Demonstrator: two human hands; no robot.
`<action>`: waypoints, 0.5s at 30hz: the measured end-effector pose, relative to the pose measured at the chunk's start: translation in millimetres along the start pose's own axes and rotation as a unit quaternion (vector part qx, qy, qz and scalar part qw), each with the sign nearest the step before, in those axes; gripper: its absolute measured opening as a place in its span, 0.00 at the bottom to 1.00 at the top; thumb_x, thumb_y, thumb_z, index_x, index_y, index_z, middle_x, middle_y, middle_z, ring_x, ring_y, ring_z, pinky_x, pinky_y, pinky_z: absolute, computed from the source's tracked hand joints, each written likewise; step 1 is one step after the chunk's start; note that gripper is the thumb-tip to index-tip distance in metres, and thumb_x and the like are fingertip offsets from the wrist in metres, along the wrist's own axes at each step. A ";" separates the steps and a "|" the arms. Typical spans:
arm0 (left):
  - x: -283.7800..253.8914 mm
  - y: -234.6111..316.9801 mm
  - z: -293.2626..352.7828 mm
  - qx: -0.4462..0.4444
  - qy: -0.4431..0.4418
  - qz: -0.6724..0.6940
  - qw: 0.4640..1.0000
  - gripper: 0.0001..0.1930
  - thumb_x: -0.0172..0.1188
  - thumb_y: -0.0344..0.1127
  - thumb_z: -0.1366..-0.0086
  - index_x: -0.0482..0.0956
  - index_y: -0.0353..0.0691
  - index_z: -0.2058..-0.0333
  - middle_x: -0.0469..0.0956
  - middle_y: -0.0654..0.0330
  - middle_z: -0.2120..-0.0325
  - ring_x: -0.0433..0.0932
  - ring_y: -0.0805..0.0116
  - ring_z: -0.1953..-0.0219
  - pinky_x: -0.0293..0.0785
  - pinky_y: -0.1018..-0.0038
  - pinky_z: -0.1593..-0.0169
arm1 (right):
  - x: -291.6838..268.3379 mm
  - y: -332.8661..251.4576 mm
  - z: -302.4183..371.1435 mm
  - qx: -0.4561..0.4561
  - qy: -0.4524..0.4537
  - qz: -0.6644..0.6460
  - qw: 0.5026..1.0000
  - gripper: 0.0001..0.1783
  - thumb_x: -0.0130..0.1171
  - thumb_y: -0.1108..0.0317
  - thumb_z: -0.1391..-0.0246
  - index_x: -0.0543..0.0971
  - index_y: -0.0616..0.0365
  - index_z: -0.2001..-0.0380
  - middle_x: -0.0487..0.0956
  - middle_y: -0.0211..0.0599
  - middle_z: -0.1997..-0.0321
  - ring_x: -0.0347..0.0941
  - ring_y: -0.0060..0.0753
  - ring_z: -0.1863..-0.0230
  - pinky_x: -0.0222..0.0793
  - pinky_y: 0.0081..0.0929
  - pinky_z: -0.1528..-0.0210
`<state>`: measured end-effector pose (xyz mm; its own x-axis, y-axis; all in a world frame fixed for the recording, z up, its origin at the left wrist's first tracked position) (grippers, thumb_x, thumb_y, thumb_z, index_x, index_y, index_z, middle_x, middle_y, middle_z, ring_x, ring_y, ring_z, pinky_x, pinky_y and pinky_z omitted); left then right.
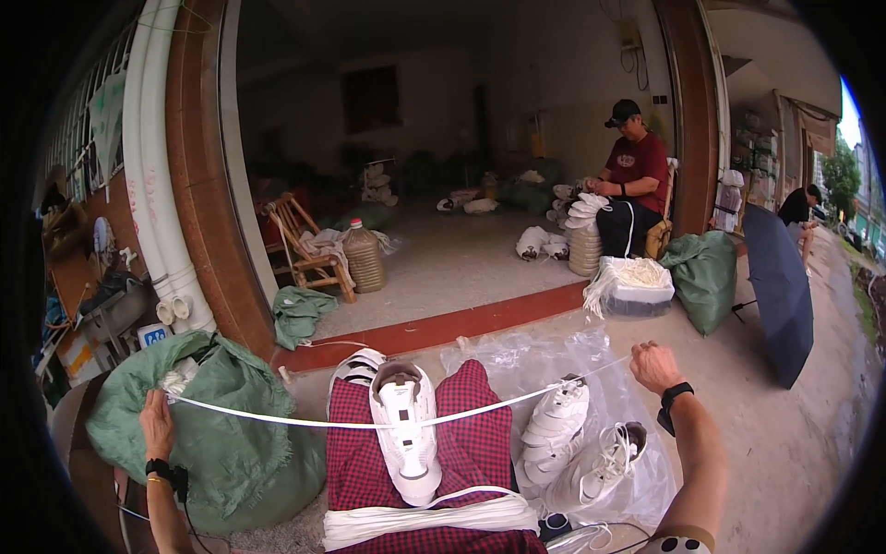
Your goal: The recorder is lacing white sneakers while sitting in an assembly area.
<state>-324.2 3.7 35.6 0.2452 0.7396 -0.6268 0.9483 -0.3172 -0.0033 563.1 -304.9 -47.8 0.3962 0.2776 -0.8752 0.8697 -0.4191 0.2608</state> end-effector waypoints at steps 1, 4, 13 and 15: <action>-1.7 -0.9 1.7 -0.006 0.000 0.000 1.000 0.06 0.48 0.28 0.31 0.73 0.36 0.59 0.70 0.47 0.65 0.73 0.40 0.64 0.68 0.53 0.64 | -1.3 0.9 0.2 -0.002 0.007 -0.002 1.000 0.10 0.51 0.64 0.48 0.75 0.61 0.72 0.80 0.47 0.70 0.77 0.49 0.62 0.74 0.43 0.59; -8.4 -23.5 20.9 -0.022 0.031 -0.007 0.999 0.06 0.48 0.28 0.31 0.72 0.35 0.60 0.69 0.47 0.64 0.73 0.40 0.65 0.68 0.54 0.63 | -0.4 0.4 -10.6 -0.015 0.073 -0.007 0.997 0.10 0.51 0.65 0.48 0.72 0.62 0.74 0.77 0.49 0.74 0.75 0.52 0.65 0.72 0.45 0.60; -3.0 -26.9 19.8 -0.007 0.154 -0.009 0.988 0.09 0.49 0.22 0.33 0.75 0.30 0.56 0.69 0.47 0.62 0.72 0.46 0.59 0.70 0.62 0.54 | -8.5 6.9 9.6 0.046 0.106 -0.025 0.993 0.06 0.53 0.70 0.47 0.75 0.60 0.68 0.72 0.44 0.62 0.70 0.49 0.54 0.73 0.44 0.60; -0.3 -50.5 25.4 -0.028 0.174 -0.013 0.984 0.11 0.49 0.22 0.33 0.75 0.31 0.55 0.69 0.48 0.62 0.72 0.46 0.59 0.70 0.64 0.53 | -17.3 -8.7 -6.1 0.039 0.145 -0.034 0.988 0.05 0.53 0.71 0.47 0.75 0.60 0.67 0.71 0.43 0.62 0.69 0.48 0.54 0.72 0.44 0.61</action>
<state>-377.2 4.5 16.2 0.2663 0.9084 -0.3224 0.9622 -0.2703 0.0333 550.4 -300.8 -32.4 0.4149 0.5389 -0.7331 0.8762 -0.4537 0.1624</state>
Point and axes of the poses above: each hand's wrist, its own z-axis away from the middle knuckle, its own x-axis out of the palm, y = z × x, the point moved 2 cm from there along -z, towards the middle knuckle
